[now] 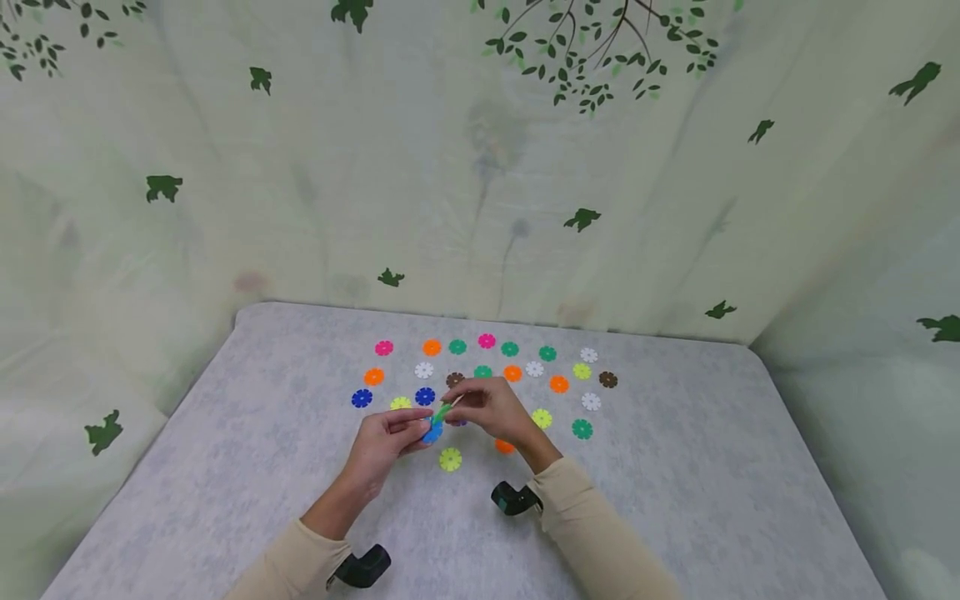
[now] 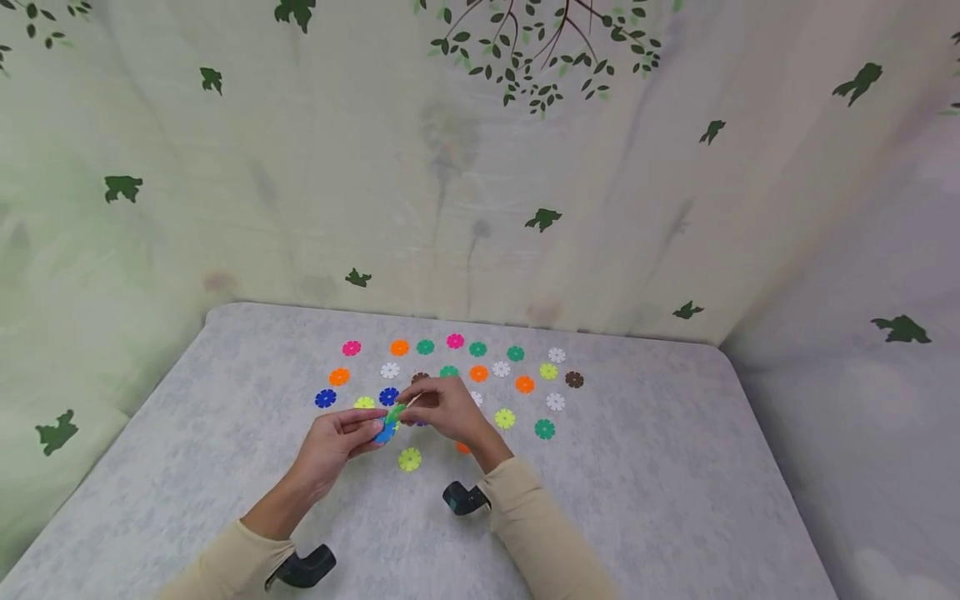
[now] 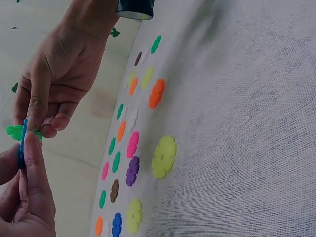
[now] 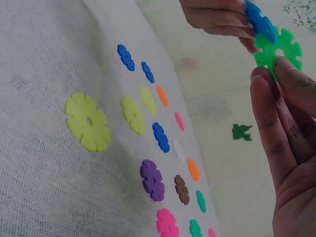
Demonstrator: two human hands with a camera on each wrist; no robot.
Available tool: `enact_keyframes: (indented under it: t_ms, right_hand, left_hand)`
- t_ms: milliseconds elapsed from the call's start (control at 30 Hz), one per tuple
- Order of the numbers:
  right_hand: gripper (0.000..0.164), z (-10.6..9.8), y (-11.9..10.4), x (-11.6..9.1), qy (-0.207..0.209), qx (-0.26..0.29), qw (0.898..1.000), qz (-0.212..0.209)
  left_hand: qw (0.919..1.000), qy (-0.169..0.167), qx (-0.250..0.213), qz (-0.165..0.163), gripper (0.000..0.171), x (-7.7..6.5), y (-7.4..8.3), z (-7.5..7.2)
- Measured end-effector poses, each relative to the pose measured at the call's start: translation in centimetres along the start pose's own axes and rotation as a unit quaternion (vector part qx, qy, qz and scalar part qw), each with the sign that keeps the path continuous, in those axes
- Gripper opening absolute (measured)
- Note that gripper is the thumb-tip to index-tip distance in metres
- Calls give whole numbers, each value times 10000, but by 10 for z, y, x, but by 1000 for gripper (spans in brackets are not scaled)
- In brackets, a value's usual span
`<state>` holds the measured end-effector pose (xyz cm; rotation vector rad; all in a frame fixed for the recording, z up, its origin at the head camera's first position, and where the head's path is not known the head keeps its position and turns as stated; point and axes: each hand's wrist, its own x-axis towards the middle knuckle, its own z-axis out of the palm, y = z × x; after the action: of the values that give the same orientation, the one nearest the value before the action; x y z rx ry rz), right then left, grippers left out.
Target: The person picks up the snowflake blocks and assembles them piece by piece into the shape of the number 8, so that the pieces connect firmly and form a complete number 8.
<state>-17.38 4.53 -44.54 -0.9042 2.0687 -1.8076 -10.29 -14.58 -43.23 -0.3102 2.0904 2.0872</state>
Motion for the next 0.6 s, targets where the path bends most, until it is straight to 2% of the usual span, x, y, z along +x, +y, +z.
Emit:
enact_keyframes:
  t_ms: [67,133,267,367,433,600]
  right_hand:
    - [13,-1,-2,-2,-47,63,9999,-107]
    - [8,-3,-7,-3,-139,-17,9992,-387]
    - [3,-7,-21,-4,-421,-392,9945,-872]
    - [4,-8,-28,-3,-670,-758,9896,-1019]
    - [5,-9,-32,-2,-815,-967,9866,-1033]
    - [8,-13,-9,4,-986,-1235,9831,-929]
  left_hand:
    - [9998,-170,-38,-70,30,1,-3,0]
    - [9989,-430,-73,-165,31,2,-5,-2]
    - [9937,-1092,-22,-258,38,3,-6,-7]
    - [9887,-1465,240,-186,45,5,-5,-9]
    - [9858,-1620,411,-143,48,7,-4,-10]
    - [9820,-1762,654,-177,51,10,-3,-10]
